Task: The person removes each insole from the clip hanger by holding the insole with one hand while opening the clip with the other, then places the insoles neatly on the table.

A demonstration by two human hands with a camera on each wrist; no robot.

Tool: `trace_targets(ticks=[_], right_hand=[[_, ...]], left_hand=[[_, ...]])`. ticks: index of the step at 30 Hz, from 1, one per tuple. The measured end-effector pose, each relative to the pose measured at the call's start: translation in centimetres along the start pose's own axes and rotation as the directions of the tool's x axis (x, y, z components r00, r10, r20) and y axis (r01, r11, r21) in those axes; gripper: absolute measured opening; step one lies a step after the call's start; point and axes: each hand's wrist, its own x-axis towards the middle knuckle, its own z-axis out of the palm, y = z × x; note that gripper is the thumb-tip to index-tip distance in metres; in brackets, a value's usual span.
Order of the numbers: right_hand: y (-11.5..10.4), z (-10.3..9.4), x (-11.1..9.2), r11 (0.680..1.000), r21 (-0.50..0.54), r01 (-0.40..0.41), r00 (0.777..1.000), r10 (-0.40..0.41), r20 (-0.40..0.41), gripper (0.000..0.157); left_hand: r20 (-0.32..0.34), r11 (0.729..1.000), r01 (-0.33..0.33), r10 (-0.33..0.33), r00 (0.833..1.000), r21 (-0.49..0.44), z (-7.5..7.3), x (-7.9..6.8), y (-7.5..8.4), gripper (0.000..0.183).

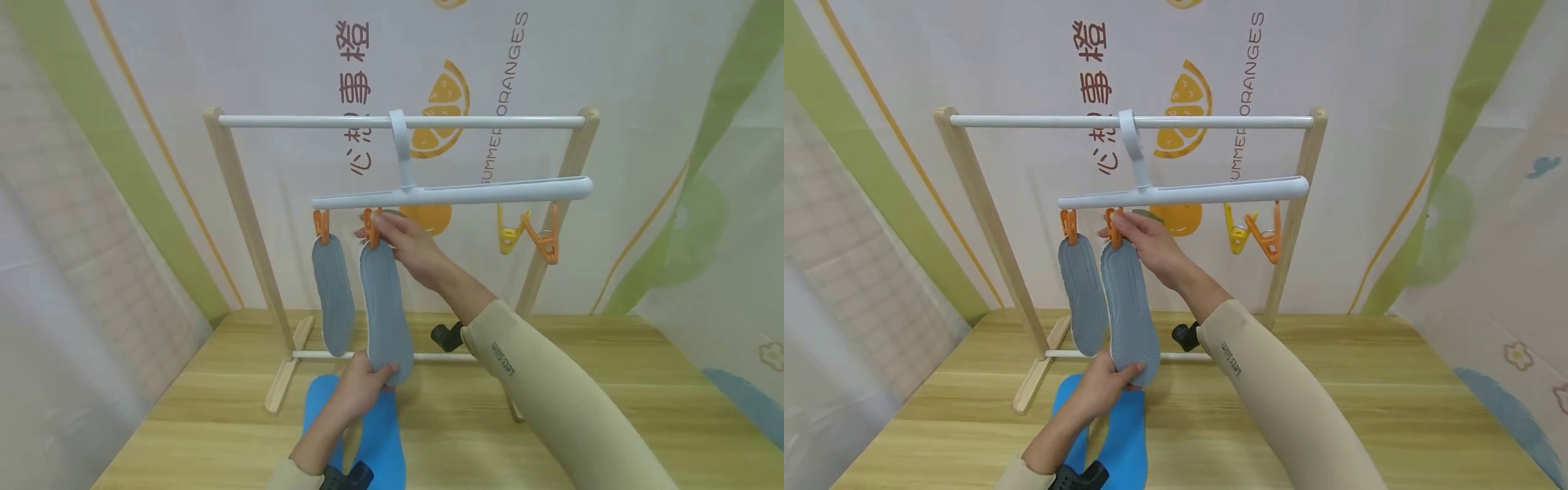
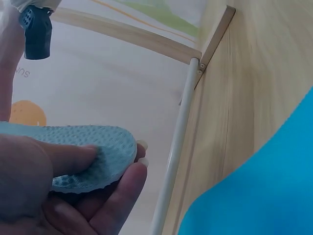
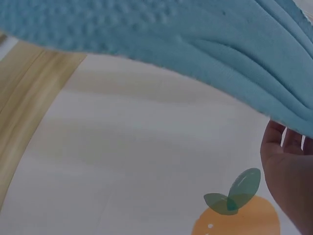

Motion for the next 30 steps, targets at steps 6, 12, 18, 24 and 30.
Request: trace_targets(ticks=[6,12,18,24,30], right_hand=[[-0.01,-0.08,0.34,1.0,0.009,0.029,0.999,-0.028,-0.035,0.041],[0.14,0.02,0.72,0.993,0.101,0.054,0.997,-0.049,-0.055,0.035],[0.05,0.07,0.64,0.989,0.144,0.035,0.996,-0.023,-0.086,0.031],[0.09,0.07,0.66,0.981,0.186,0.044,0.994,-0.025,-0.106,0.029],[-0.04,0.13,0.54,0.98,0.195,0.049,0.993,-0.027,-0.111,0.042]], left_hand=[[0.039,0.999,0.004,-0.002,0.999,-0.033,0.15,-0.05,0.31,0.033],[0.046,1.0,-0.023,0.024,0.999,-0.014,0.12,0.05,0.19,0.033],[0.05,0.999,-0.031,0.032,0.998,-0.012,0.02,0.02,0.17,0.03],[0.049,1.0,-0.015,0.015,0.999,0.0,0.1,-0.18,0.35,0.028],[0.05,1.0,-0.003,0.002,0.999,0.015,0.14,-0.2,0.37,0.026]])
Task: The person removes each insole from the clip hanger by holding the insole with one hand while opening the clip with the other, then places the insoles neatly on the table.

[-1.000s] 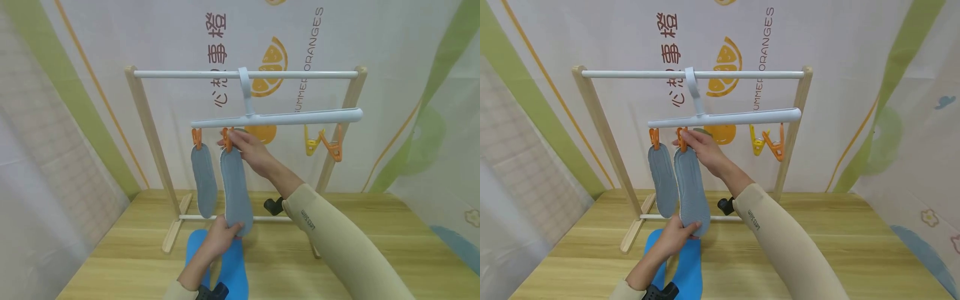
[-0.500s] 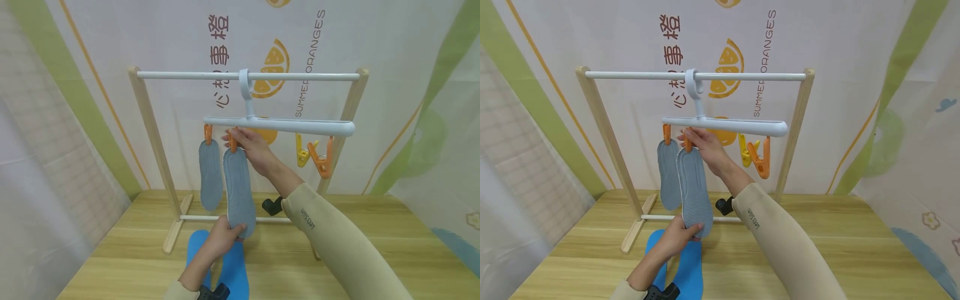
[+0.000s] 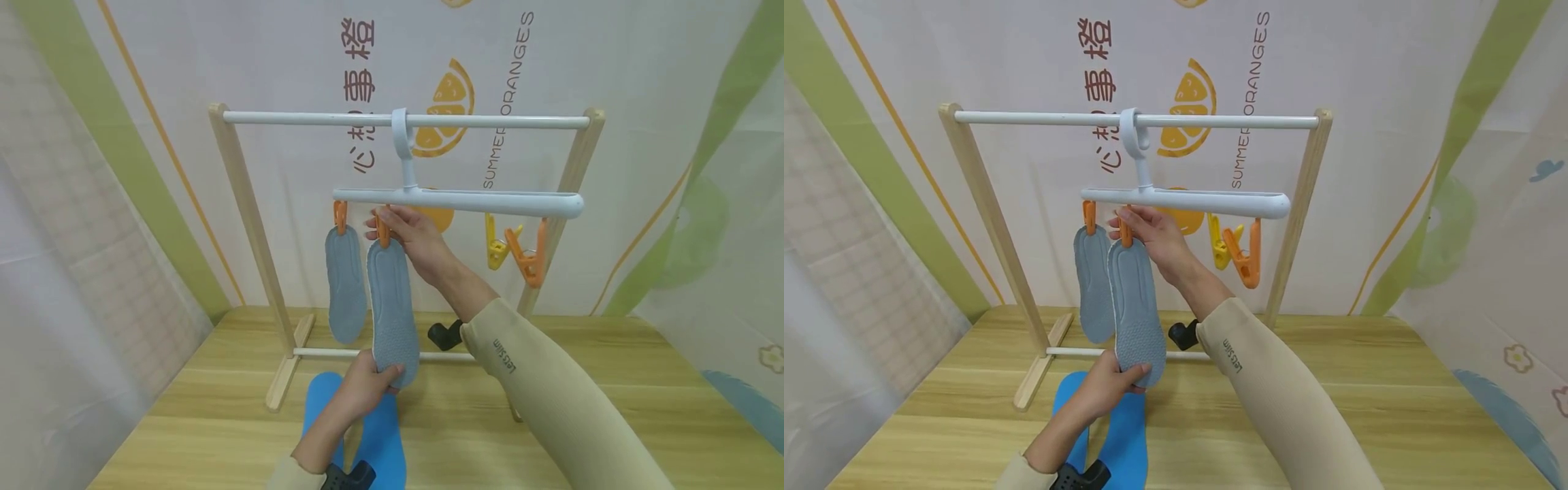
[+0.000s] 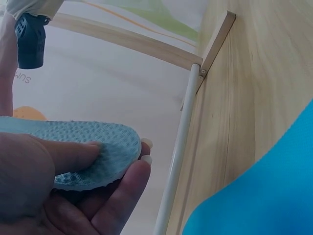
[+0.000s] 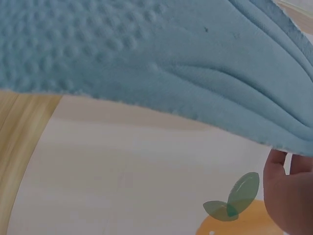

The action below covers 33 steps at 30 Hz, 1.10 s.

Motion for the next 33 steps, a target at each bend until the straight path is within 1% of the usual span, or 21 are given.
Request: trace_targets(ticks=[4,7,10,13,16,20,23,26,29,33], right_hand=[[-0.2,-0.1,-0.2,1.0,-0.002,0.002,1.0,-0.002,-0.002,0.042],[-0.2,-0.1,-0.2,1.0,0.0,0.014,1.0,-0.014,-0.01,0.038],[-0.1,0.0,-0.3,0.999,0.009,0.034,0.999,-0.034,-0.02,0.031],[-0.2,0.1,-0.3,0.999,0.008,0.043,0.999,-0.043,-0.028,0.03],[-0.3,0.2,-0.3,1.0,0.003,0.017,0.999,-0.017,-0.049,0.034],[-0.5,0.3,-0.2,0.999,0.013,-0.032,0.996,0.033,-0.079,0.04],[-0.6,0.2,-0.2,0.999,0.018,-0.05,0.995,0.051,-0.085,0.043],[-0.7,0.0,-0.3,0.998,0.013,-0.058,0.995,0.059,-0.083,0.042],[-0.9,-0.2,-0.6,0.998,0.006,-0.066,0.995,0.067,-0.077,0.037],[-1.1,-0.5,-1.0,0.995,-0.025,-0.099,0.993,0.097,-0.062,0.034]], left_hand=[[-0.005,1.0,0.001,-0.001,1.0,0.007,0.3,0.0,0.1,0.026],[-0.004,1.0,-0.008,0.008,1.0,0.007,0.3,-0.2,0.3,0.027],[-0.004,1.0,-0.012,0.012,1.0,0.006,0.1,-0.5,0.4,0.028],[-0.003,1.0,-0.004,0.004,1.0,0.013,0.0,-0.9,0.4,0.03],[0.005,1.0,0.014,-0.014,1.0,0.024,-0.2,-1.2,0.4,0.032],[0.018,0.999,0.012,-0.012,1.0,0.031,-0.3,-1.5,0.3,0.032],[0.033,1.0,0.002,-0.002,0.999,0.014,0.0,-1.9,0.1,0.034],[0.049,1.0,0.01,-0.009,0.999,-0.013,0.3,-2.6,-0.1,0.042],[0.063,1.0,0.016,-0.014,0.998,-0.025,0.7,-3.2,-0.1,0.049],[0.069,0.999,0.036,-0.034,0.997,-0.03,1.2,-4.1,-0.2,0.046]])
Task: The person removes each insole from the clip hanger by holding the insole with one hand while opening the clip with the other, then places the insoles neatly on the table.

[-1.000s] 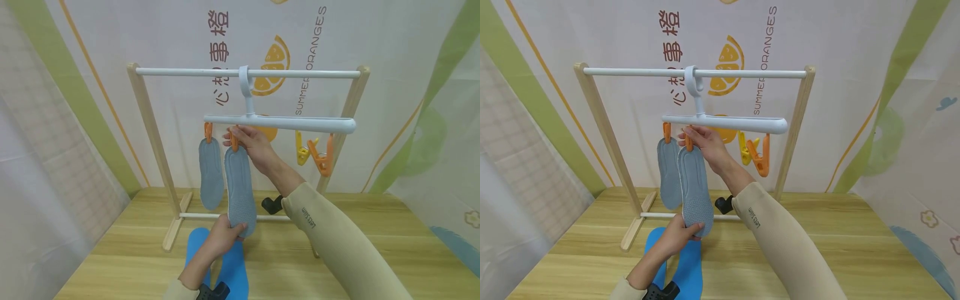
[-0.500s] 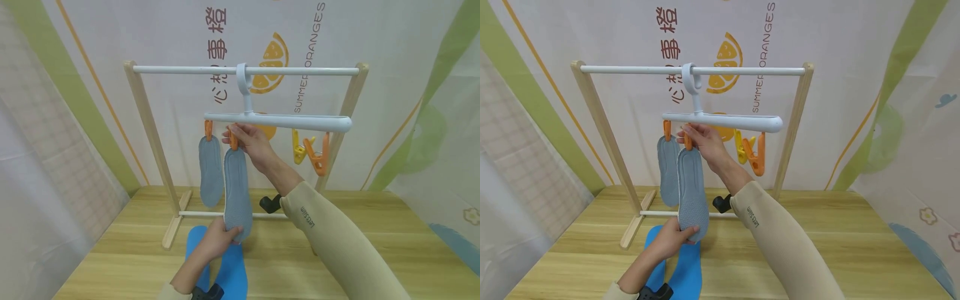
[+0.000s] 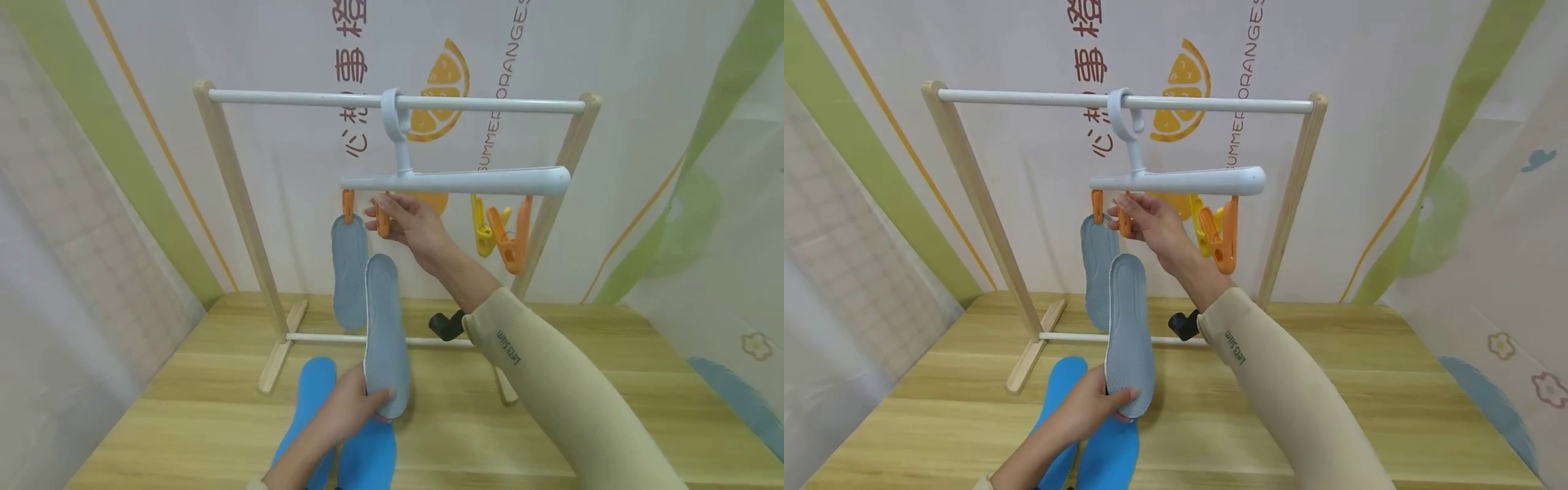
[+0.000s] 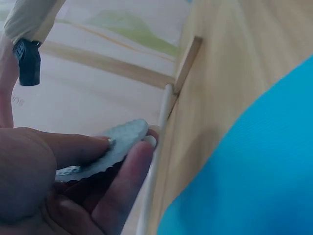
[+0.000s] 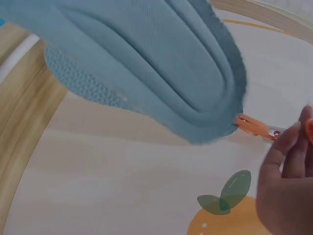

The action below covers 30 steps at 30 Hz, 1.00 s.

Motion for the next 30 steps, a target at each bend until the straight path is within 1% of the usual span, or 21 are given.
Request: trace_targets(ticks=[3,6,9,12,16,19,23,27,30], right_hand=[[-0.1,0.0,0.0,0.999,-0.028,-0.03,0.999,0.031,0.01,0.036],[-0.1,0.0,0.2,0.998,-0.045,-0.049,0.999,0.049,0.012,0.039],[-0.1,0.1,0.3,0.997,-0.05,-0.061,0.998,0.061,0.01,0.043],[-0.1,0.2,0.3,0.997,-0.042,-0.067,0.998,0.068,0.016,0.042],[-0.1,0.4,0.3,0.998,-0.028,-0.063,0.997,0.064,0.034,0.038],[-0.2,0.4,0.2,0.998,-0.037,-0.06,0.997,0.062,0.043,0.039],[-0.1,0.1,0.1,0.997,-0.048,-0.055,0.998,0.057,0.037,0.04],[-0.1,0.0,-0.1,0.998,-0.035,-0.06,0.998,0.061,0.028,0.038],[-0.1,0.1,-0.1,0.998,-0.026,-0.064,0.998,0.065,0.026,0.037]], left_hand=[[-0.004,1.0,0.021,-0.021,1.0,-0.005,0.2,-0.6,-0.1,0.042],[0.012,0.998,0.033,-0.032,0.999,-0.044,0.8,-1.5,-0.3,0.042],[0.057,0.991,0.073,-0.067,0.996,-0.108,1.7,-2.5,-0.4,0.041],[0.11,0.985,0.113,-0.099,0.989,-0.133,2.5,-3.6,-0.6,0.038],[0.147,0.985,0.112,-0.092,0.985,-0.129,2.9,-4.6,-0.7,0.035],[0.154,0.987,0.12,-0.102,0.983,-0.111,3.1,-4.9,-0.8,0.032],[0.16,0.986,0.148,-0.135,0.978,-0.076,3.4,-5.0,-1.4,0.028],[0.164,0.984,0.16,-0.146,0.976,-0.075,3.7,-5.0,-2.0,0.029],[0.183,0.981,0.165,-0.143,0.973,-0.107,3.9,-5.1,-2.6,0.029]])
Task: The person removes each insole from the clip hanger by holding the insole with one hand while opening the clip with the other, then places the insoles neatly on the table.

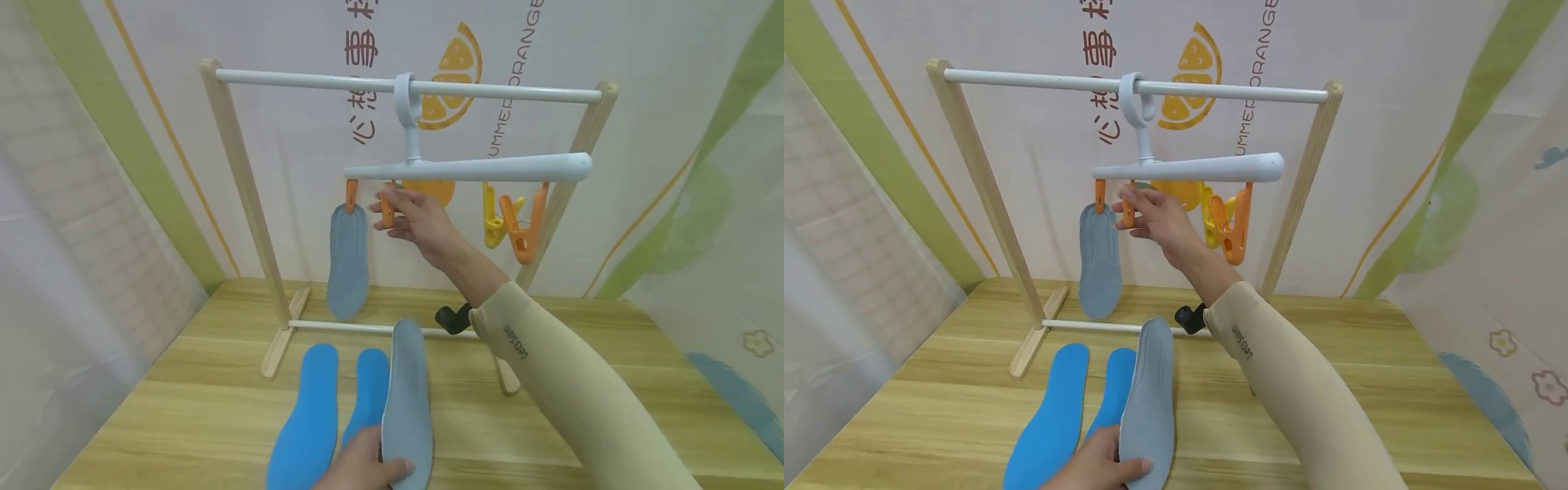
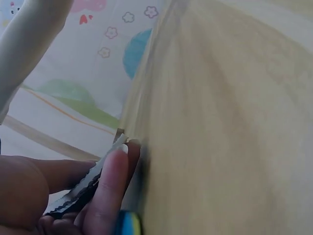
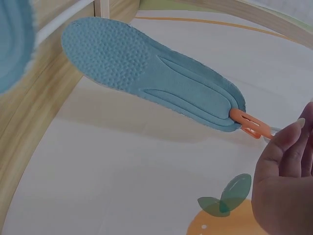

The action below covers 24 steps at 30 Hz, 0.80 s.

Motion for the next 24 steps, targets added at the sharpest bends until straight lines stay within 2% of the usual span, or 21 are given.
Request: trace_targets(ticks=[4,7,9,11,13,16,20,22,24], right_hand=[[0.0,-0.1,-0.1,1.0,-0.003,-0.002,1.0,0.002,-0.009,0.04],[0.1,-0.1,-0.2,1.0,0.0,-0.009,1.0,0.009,-0.011,0.041],[0.1,-0.2,-0.3,1.0,0.002,-0.014,1.0,0.014,-0.008,0.04],[0.2,-0.2,-0.3,1.0,0.006,-0.02,1.0,0.02,-0.009,0.038],[0.3,-0.3,-0.4,1.0,0.013,-0.025,1.0,0.025,-0.01,0.038],[0.4,-0.3,-0.4,0.999,0.028,-0.031,0.999,0.031,-0.011,0.036],[0.5,-0.3,-0.5,0.999,0.035,-0.033,0.999,0.033,-0.011,0.036],[0.5,-0.2,-0.6,0.999,0.04,-0.034,0.999,0.034,-0.014,0.035],[0.5,-0.2,-0.6,0.999,0.04,-0.034,0.999,0.035,-0.016,0.035]], left_hand=[[0.018,0.999,0.01,-0.01,1.0,-0.034,0.3,0.1,-0.4,0.035],[-0.022,0.994,0.105,-0.106,0.994,-0.023,0.8,-0.3,-0.3,0.041],[-0.053,0.983,0.182,-0.183,0.982,-0.021,1.3,-0.7,-0.2,0.044],[-0.103,0.963,0.267,-0.263,0.959,0.025,1.9,-1.2,-0.1,0.045],[-0.14,0.945,0.316,-0.303,0.943,0.084,2.3,-1.6,-0.2,0.048],[-0.198,0.92,0.333,-0.293,0.935,0.209,2.5,-1.9,-0.3,0.051],[-0.208,0.88,0.311,-0.25,0.946,0.358,2.0,-1.2,0.1,0.069],[-0.191,0.872,0.298,-0.24,0.952,0.388,1.7,-1.1,0.3,0.077],[-0.189,0.871,0.31,-0.255,0.948,0.382,1.4,-1.1,0.5,0.08]])
